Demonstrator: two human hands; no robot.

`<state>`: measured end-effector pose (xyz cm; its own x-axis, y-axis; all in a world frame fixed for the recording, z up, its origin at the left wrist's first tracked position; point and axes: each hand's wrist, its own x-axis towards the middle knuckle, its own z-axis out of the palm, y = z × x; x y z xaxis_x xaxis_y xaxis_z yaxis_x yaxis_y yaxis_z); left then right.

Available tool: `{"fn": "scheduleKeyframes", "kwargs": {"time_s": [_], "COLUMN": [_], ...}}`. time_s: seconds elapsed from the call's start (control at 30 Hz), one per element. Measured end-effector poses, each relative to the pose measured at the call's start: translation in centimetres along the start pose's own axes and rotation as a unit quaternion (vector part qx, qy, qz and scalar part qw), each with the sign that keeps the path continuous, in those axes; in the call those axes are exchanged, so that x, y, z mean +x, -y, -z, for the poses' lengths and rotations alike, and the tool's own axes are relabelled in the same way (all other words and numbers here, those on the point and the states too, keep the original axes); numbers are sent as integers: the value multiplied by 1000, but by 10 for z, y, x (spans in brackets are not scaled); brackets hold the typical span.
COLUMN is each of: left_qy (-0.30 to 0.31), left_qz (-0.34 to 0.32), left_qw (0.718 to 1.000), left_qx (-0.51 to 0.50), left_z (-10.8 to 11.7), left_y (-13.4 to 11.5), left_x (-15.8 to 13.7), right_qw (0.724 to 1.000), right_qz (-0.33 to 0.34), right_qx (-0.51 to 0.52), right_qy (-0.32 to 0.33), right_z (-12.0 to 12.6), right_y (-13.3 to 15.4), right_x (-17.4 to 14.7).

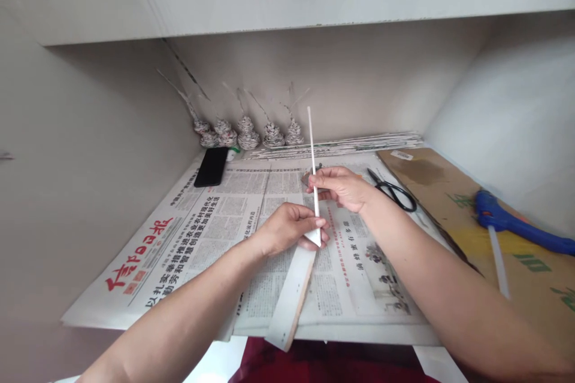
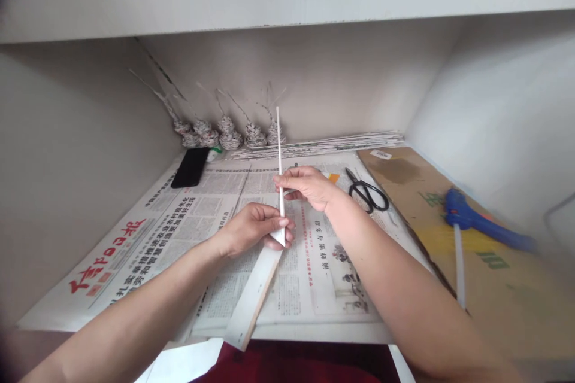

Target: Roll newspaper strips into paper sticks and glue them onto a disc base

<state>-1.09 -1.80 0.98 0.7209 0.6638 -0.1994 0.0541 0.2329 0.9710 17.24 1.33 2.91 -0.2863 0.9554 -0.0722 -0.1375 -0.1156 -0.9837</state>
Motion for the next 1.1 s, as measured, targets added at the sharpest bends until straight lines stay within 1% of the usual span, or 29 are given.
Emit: {"fn": "scheduleKeyframes", "kwargs": {"time_s": [0.03, 0.1, 0.17, 0.2, 0.23, 0.37, 0.47, 0.5, 0.53, 0.57, 0.6, 0.63, 0.7, 0.73, 0.77, 0.8, 0.83, 0.97, 1.03, 1.07, 1.1], "left_qy": [-4, -5, 3, 8, 11, 5, 2, 3, 3, 3, 0, -4, -18, -26, -32, -38, -42, -47, -42, -37, -32], "left_qz": [1, 0, -1, 0, 2, 6, 6, 7, 8, 8, 7, 6, 9, 13, 18, 23, 28, 32, 24, 20, 16], "left_qw": [1000, 1000, 1000, 1000, 1000, 1000, 1000, 1000, 999, 999, 999, 999, 999, 998, 998, 997, 997, 996, 995, 995, 995], "left_qx": [-3, -12, -20, -22, -22, -23, -27, -29, -31, -33, -36, -40, -47, -51, -55, -58, -60, -73, -82, -88, -95], "left_z": [0, 0, 0, 0, 0, -1, 0, 0, 0, 1, 1, 1, 1, 1, 0, -1, -1, -2, -2, -2, -2], "left_y": [-1, -1, -1, -1, -1, 2, 3, 3, 3, 3, 3, 2, 2, 1, 0, -1, -2, -3, -1, 0, 1], "left_x": [0, -1, -1, -1, -1, 0, 1, 1, 1, 2, 2, 2, 3, 3, 2, 2, 2, 1, 1, 2, 2], "right_qw": [1000, 999, 997, 996, 997, 996, 988, 981, 968, 946, 914, 873, 781, 744, 717, 702, 695, 693, 704, 715, 731], "right_qz": [5, 10, 8, 7, 8, 21, 39, 49, 64, 80, 91, 95, 68, 46, 27, 17, 15, 28, 34, 42, 56], "right_qx": [-1, -11, -26, -33, -40, -85, -129, -157, -200, -263, -341, -428, -587, -639, -671, -687, -692, -687, -669, -652, -629], "right_qy": [4, 39, 77, 80, 70, -23, -72, -100, -136, -173, -202, -215, -202, -192, -186, -188, -194, -216, -237, -249, -259], "right_z": [0, 1, 2, 1, 1, -5, -5, -3, 1, 6, 12, 17, 25, 27, 28, 28, 27, 29, 31, 31, 30], "right_y": [0, 1, 3, 3, 3, 0, 0, 0, -1, -1, -3, -5, -10, -12, -15, -17, -18, -22, -23, -23, -22], "right_x": [0, -2, -3, -4, -3, 1, 4, 5, 6, 6, 7, 8, 10, 11, 12, 13, 14, 15, 14, 14, 13]}}
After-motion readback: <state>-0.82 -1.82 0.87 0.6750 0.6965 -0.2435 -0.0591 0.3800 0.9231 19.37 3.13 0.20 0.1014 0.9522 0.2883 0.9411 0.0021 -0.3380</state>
